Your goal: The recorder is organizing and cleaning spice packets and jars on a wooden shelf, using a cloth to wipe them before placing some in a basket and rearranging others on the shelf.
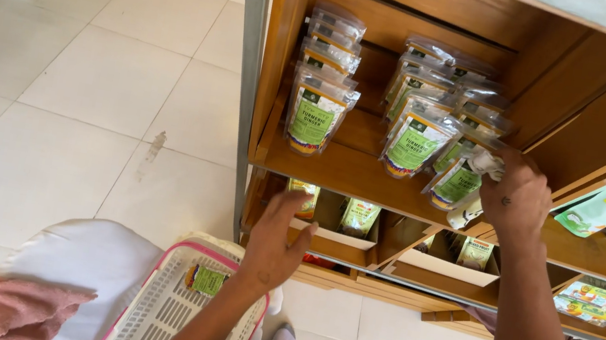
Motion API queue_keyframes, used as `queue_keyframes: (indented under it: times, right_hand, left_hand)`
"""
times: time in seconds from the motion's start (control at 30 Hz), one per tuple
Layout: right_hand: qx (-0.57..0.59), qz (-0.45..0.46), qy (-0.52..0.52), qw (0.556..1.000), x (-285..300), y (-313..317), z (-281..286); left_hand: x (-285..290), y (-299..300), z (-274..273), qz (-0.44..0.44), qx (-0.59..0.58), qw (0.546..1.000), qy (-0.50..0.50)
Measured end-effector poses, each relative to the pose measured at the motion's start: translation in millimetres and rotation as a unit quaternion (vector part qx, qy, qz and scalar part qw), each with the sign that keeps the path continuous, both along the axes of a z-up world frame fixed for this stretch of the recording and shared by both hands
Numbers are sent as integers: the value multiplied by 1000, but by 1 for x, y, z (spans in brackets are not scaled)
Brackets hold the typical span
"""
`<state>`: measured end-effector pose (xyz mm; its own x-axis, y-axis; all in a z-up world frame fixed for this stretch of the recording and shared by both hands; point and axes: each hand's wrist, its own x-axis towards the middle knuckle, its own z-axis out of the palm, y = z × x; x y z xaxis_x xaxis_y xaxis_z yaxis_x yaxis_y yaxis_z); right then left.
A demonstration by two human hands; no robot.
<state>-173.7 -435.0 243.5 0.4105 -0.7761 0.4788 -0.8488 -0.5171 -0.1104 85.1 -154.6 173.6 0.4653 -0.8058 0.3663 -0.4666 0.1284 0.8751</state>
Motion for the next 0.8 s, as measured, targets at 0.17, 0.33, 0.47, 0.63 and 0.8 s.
queue_keyframes:
  times: [0.17,0.33,0.47,0.63,0.8]
  right_hand:
    - [-24,30,-33,999,13,19,19]
    - [11,-127,3,992,45,73,50]
    - [52,100,-308,945,83,80,-17]
    - [320,192,-593,713,159,62,-84]
    - [497,207,-747,390,216,19,-90]
  left_hand:
    - [32,-57,12,55,-48,993,-92]
    - [55,-107,8,83,-38,995,-43]
    - [67,-134,1,106,-63,992,-13]
    - [71,-159,-13,123,-97,987,38]
    - [62,-175,-8,200,-70,977,22]
